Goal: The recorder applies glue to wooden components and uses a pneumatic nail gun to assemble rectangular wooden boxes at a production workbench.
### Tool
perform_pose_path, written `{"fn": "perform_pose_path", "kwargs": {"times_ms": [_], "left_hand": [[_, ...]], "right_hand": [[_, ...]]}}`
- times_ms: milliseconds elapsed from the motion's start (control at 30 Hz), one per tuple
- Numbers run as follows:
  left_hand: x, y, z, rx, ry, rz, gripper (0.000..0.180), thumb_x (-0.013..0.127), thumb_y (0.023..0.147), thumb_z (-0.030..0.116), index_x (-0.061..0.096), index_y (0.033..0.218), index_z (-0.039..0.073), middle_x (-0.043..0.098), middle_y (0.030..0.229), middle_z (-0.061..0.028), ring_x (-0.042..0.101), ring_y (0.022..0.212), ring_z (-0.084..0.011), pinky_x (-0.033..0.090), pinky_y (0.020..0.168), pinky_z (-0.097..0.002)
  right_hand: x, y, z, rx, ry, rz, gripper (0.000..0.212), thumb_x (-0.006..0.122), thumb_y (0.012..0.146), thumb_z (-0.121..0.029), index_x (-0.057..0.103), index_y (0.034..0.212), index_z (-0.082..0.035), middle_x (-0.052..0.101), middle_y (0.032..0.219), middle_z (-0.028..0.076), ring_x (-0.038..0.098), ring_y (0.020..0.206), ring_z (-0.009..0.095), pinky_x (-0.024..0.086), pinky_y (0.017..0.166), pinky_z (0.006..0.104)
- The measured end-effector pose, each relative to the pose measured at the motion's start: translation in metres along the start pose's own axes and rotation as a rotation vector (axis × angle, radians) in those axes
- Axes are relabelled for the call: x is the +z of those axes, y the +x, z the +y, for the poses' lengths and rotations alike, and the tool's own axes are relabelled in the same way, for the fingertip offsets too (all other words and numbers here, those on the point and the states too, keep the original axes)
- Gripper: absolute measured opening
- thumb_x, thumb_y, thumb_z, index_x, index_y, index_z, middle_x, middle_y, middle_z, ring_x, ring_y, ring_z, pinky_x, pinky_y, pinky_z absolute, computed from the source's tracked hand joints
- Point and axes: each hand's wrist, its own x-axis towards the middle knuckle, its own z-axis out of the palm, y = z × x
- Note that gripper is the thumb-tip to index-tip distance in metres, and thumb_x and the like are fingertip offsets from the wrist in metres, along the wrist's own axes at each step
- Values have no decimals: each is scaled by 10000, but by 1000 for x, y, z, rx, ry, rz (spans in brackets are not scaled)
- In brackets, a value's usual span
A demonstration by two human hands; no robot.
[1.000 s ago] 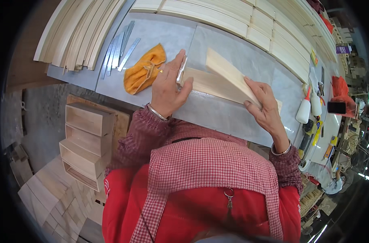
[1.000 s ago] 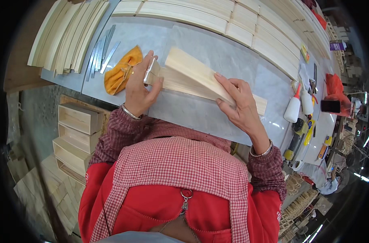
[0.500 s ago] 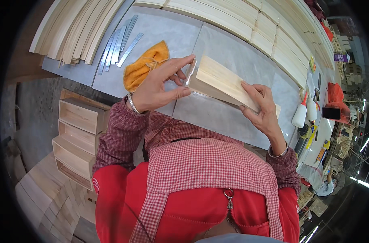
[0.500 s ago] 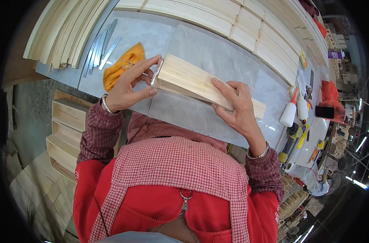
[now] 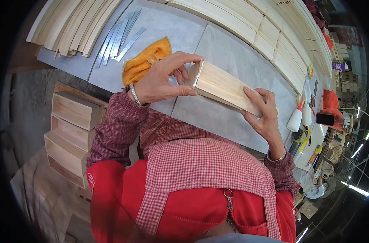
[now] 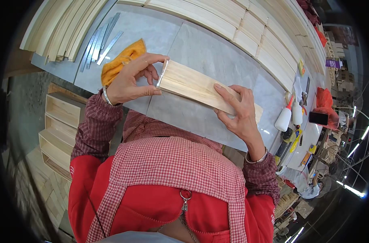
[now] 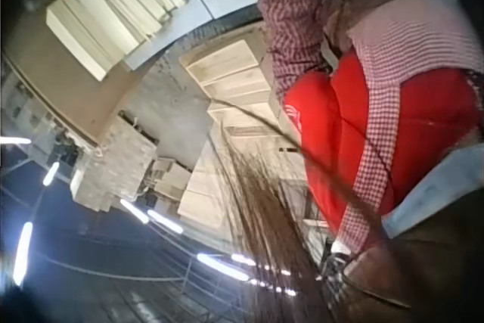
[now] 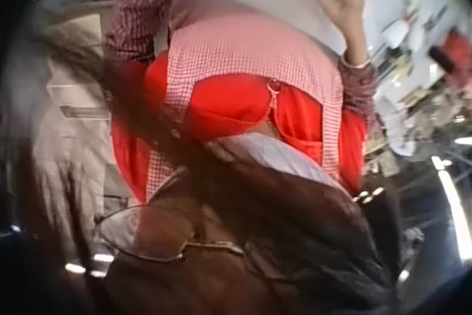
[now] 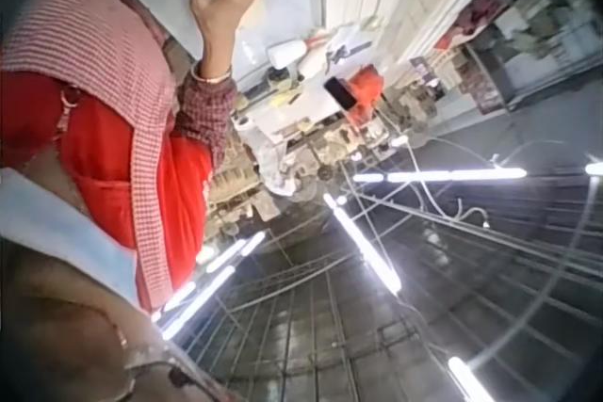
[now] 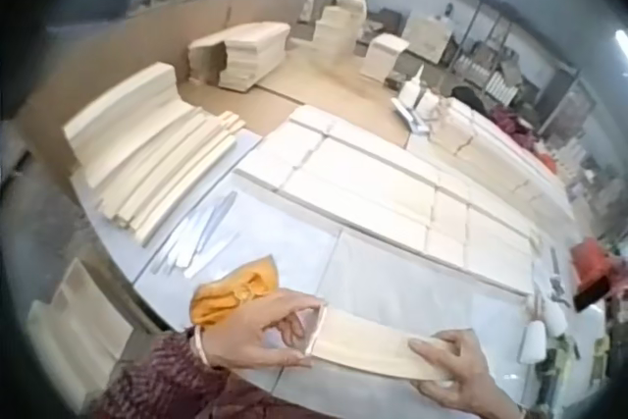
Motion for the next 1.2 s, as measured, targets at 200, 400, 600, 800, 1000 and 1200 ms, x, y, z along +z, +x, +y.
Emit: {"fn": "perform_pose_path", "kwargs": {"times_ms": [200,400,600,800,1000,1200], "left_hand": [[-1,0,-1,43,63,-14,675,794,710,193,507,1316,113,556,1180,-75,536,826,-140,467,676,-221],[1,-1,0,87,119,-13,691,776,724,239,486,1339,115,545,1213,-84,541,857,-152,459,678,-235],[4,-3,4,78,118,-7,719,781,702,101,474,1352,103,525,1282,-98,534,889,-153,459,685,-222],[4,-3,3,55,85,2,727,786,699,108,471,1355,103,522,1289,-99,535,881,-152,451,671,-212],[4,-2,6,43,97,4,724,789,699,107,476,1352,102,530,1267,-91,529,856,-143,449,661,-205],[4,-2,7,42,124,-2,724,791,694,97,481,1347,102,540,1237,-83,522,831,-131,447,652,-200]], "right_hand": [[-2,0,2,72,63,47,586,721,665,-132,618,1239,-184,497,1131,118,467,1010,256,397,886,343],[2,-2,2,90,102,49,587,720,662,-140,621,1238,-193,501,1125,119,462,1009,257,390,895,352],[3,0,1,26,26,34,592,742,669,-113,606,1244,-149,481,1135,114,494,995,236,438,836,310],[5,0,1,13,4,38,590,744,668,-114,610,1241,-160,480,1136,114,495,995,238,440,832,310],[5,1,-1,11,13,48,594,747,658,-101,616,1234,-163,482,1136,115,493,1001,239,437,838,311],[3,0,-1,-26,-22,68,608,748,637,-81,622,1226,-159,483,1141,119,488,1008,241,432,843,315]]}}
